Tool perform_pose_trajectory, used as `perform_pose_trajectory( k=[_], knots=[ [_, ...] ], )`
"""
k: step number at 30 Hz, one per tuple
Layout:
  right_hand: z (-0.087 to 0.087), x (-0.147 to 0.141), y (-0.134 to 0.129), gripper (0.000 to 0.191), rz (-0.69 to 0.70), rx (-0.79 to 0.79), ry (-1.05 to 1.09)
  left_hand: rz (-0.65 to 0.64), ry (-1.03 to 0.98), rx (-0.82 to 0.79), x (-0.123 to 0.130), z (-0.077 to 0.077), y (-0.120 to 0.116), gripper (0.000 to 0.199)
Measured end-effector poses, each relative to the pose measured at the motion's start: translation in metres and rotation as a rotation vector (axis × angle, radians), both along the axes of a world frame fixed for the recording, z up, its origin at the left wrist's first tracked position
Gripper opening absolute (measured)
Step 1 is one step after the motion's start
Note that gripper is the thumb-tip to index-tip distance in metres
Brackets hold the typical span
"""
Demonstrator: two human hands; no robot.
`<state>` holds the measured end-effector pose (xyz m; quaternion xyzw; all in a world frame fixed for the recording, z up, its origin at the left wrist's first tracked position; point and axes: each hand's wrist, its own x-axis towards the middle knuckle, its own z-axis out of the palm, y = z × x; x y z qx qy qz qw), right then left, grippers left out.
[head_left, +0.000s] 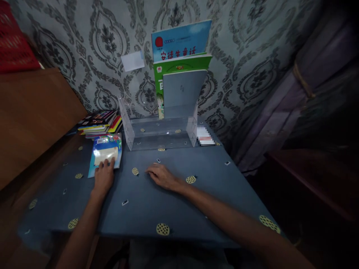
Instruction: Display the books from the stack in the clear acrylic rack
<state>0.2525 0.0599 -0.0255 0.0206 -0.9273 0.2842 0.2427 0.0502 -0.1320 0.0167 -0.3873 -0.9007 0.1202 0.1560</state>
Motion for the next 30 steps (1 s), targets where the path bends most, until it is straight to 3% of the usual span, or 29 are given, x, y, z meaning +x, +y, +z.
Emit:
perform_pose_trajectory(
  k=[11, 21, 30],
  knots=[
    [0.001, 0.0, 0.001, 0.025, 0.001, 0.015, -0.008, 0.008, -0.081, -0.069, 0.021, 0.003, -0.016, 0.061],
    [0.002, -0.001, 0.001, 0.023, 0.009, 0.019, -0.003, -0.032, -0.144, -0.036, 0.053, -0.001, -0.069, 0.079],
    [0.002, -0.001, -0.001, 0.024, -0.011, 0.024, 0.098, -0.246, -0.331, 0.0, 0.057, 0.008, -0.117, 0.089]
  ],
)
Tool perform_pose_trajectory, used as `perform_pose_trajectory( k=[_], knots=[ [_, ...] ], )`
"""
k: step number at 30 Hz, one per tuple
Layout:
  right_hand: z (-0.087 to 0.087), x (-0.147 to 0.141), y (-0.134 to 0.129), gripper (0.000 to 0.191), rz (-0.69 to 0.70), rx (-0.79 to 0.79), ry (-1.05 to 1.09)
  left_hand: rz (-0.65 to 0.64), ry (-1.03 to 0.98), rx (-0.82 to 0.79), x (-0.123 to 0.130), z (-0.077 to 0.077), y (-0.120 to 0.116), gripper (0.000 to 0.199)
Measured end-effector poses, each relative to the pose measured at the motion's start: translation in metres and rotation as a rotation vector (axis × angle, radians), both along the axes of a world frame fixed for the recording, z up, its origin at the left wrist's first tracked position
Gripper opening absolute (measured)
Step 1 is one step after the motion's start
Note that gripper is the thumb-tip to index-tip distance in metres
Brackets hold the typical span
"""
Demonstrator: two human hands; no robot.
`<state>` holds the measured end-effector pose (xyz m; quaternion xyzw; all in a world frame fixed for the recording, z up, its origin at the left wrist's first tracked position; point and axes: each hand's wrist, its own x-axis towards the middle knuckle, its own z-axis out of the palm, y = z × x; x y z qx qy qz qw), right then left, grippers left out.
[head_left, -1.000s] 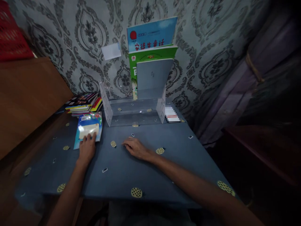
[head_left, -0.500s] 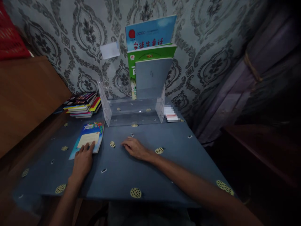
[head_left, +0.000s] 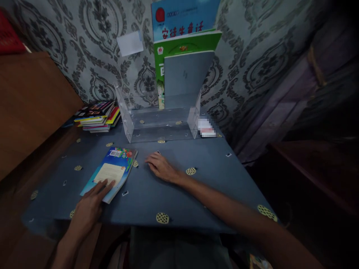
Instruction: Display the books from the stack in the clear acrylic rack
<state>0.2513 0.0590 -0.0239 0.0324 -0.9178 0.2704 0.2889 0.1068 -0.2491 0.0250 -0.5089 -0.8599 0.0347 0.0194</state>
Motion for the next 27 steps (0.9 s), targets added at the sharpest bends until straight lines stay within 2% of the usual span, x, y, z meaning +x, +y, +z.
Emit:
perform_pose_trajectory(
  k=[4, 8, 11, 15, 17, 19, 21, 23, 25, 27],
  knots=[
    [0.004, 0.006, 0.001, 0.031, -0.065, -0.09, 0.126, -0.046, -0.078, 0.006, -0.004, 0.009, -0.002, 0.093],
    [0.004, 0.017, 0.008, 0.037, -0.126, -0.196, 0.144, -0.16, -0.173, 0.035, -0.016, 0.013, 0.003, 0.092],
    [0.002, 0.03, 0.017, 0.035, -0.184, -0.261, 0.114, -0.308, -0.28, 0.092, -0.022, 0.011, 0.017, 0.076],
    [0.002, 0.051, 0.029, 0.032, -0.278, -0.333, 0.064, -0.552, -0.379, 0.101, -0.027, 0.008, 0.055, 0.051],
    [0.002, 0.061, 0.035, 0.033, -0.322, -0.378, 0.05, -0.549, -0.335, 0.064, -0.033, 0.007, 0.073, 0.05],
    [0.002, 0.069, 0.042, 0.034, -0.355, -0.435, 0.032, -0.458, -0.225, 0.036, -0.042, 0.009, 0.085, 0.055],
    [0.002, 0.073, 0.047, 0.035, -0.377, -0.487, 0.008, -0.377, -0.104, 0.024, -0.051, 0.012, 0.09, 0.06],
    [0.001, 0.074, 0.051, 0.034, -0.38, -0.515, -0.017, -0.349, -0.012, 0.034, -0.054, 0.017, 0.093, 0.059],
    [0.001, 0.074, 0.053, 0.032, -0.354, -0.517, -0.041, -0.367, 0.024, 0.08, -0.045, 0.022, 0.097, 0.053],
    [0.002, 0.073, 0.051, 0.03, -0.317, -0.488, -0.064, -0.427, -0.019, 0.143, -0.022, 0.023, 0.107, 0.044]
  ],
)
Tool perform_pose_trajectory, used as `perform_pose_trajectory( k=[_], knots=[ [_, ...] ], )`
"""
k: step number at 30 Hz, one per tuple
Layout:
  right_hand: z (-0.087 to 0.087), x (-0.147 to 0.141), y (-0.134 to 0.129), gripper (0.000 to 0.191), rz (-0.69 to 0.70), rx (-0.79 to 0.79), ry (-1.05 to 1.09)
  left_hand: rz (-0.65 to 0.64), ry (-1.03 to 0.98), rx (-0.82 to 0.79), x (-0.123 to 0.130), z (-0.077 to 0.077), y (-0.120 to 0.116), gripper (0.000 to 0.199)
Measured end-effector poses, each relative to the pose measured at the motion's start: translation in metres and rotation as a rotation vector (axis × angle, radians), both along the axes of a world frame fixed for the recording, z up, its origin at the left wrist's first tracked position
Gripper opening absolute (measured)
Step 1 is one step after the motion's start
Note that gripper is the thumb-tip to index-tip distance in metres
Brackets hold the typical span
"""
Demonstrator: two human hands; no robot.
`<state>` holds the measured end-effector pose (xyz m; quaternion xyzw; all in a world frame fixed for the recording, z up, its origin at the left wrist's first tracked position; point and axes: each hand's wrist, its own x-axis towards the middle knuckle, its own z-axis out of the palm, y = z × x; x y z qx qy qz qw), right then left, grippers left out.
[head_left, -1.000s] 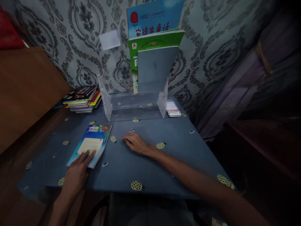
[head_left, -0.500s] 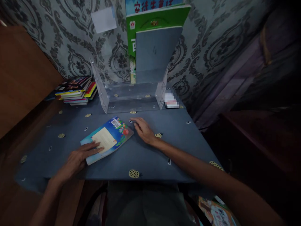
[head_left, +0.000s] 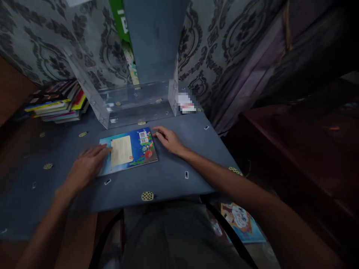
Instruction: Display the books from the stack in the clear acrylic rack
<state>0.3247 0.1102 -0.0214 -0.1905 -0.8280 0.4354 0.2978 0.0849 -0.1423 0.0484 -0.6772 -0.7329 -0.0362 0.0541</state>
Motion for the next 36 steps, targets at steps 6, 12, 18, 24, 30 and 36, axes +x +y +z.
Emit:
perform_pose_trajectory(
  k=[6, 12, 18, 24, 30, 36],
  knots=[
    [0.005, 0.002, -0.007, 0.029, 0.025, 0.125, -0.028, -0.227, -0.161, 0.075, 0.081, -0.017, 0.047, 0.056],
    [0.006, 0.002, -0.007, 0.029, 0.043, 0.173, -0.037, -0.224, -0.185, -0.011, 0.088, -0.024, 0.078, 0.056],
    [0.005, 0.002, -0.005, 0.028, 0.059, 0.225, -0.047, -0.229, -0.315, -0.047, 0.081, -0.014, 0.084, 0.053],
    [0.005, -0.001, -0.005, 0.025, 0.081, 0.258, -0.03, -0.207, -0.408, -0.021, 0.079, -0.016, 0.082, 0.056],
    [0.004, 0.006, -0.006, 0.023, 0.091, 0.268, 0.004, -0.188, -0.506, -0.015, 0.077, -0.016, 0.08, 0.05],
    [0.007, 0.024, -0.009, 0.02, 0.148, 0.291, 0.01, -0.184, -0.547, 0.004, 0.075, -0.016, 0.08, 0.046]
  ],
)
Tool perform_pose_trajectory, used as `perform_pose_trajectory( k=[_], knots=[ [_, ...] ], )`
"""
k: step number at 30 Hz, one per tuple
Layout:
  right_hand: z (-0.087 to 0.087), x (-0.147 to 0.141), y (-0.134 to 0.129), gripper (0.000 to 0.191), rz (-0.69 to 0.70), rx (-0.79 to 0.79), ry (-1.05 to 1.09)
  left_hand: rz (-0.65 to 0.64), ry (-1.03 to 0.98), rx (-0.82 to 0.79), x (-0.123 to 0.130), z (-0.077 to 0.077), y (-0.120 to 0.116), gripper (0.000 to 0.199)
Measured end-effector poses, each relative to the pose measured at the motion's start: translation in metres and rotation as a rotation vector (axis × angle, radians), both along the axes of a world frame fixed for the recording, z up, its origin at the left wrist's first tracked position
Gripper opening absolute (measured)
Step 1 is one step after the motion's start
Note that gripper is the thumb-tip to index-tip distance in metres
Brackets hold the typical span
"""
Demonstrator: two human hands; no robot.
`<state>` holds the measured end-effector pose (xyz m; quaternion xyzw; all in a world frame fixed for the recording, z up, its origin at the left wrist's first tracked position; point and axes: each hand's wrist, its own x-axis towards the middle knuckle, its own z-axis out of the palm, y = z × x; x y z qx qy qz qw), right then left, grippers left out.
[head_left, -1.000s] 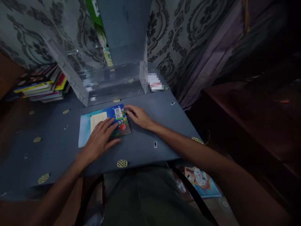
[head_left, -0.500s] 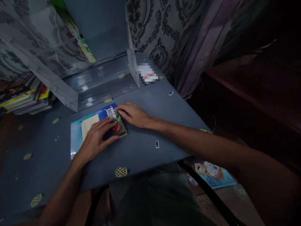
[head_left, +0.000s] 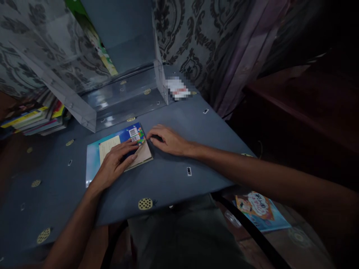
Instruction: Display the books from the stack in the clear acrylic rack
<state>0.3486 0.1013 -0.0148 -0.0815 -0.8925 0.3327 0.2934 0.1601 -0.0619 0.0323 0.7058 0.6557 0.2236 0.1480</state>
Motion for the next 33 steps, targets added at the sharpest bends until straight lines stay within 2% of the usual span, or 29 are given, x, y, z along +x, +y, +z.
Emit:
perform_pose_trajectory(
  k=[4, 12, 21, 33],
  knots=[
    [0.002, 0.005, -0.005, 0.017, 0.076, 0.068, -0.007, 0.006, 0.0, 0.001, 0.001, -0.001, -0.001, 0.045],
    [0.008, 0.016, -0.005, 0.016, 0.313, 0.025, -0.041, 0.0, 0.086, 0.029, 0.006, -0.003, -0.004, 0.045],
    [0.002, 0.017, -0.002, 0.014, 0.285, -0.002, -0.061, -0.061, 0.26, 0.125, 0.01, -0.011, -0.002, 0.04],
    [0.003, 0.017, -0.003, 0.016, 0.261, 0.0, -0.038, -0.076, 0.252, 0.143, 0.01, -0.007, -0.002, 0.035]
  ],
)
